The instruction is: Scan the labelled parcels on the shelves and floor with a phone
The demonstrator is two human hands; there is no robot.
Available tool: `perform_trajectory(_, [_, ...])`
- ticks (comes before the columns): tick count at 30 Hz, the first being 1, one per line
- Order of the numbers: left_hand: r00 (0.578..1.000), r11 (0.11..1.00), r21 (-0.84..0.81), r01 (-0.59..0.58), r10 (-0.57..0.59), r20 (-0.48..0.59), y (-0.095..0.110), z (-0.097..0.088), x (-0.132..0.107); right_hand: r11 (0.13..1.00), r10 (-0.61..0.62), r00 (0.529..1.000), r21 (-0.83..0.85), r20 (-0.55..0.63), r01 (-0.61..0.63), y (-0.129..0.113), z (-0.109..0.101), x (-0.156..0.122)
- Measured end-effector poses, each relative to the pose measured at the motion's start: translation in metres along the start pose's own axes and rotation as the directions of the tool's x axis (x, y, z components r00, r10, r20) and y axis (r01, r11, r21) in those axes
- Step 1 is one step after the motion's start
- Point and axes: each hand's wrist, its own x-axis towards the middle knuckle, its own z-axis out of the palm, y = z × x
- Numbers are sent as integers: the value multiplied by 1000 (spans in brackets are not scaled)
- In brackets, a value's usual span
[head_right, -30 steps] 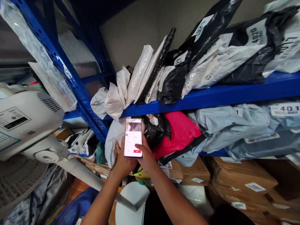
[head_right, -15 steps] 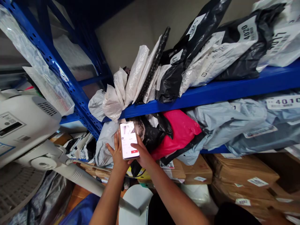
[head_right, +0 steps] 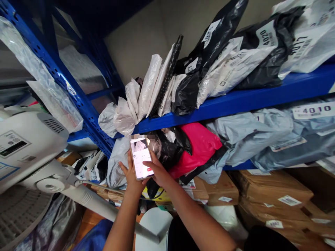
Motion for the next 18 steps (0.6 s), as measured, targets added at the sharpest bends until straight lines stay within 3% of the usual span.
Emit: perform_trajectory(18, [1000, 1000, -2, -16, 16, 26, -1, -2, 0, 1000, 7, 1000, -8, -4, -7, 1, -1, 3])
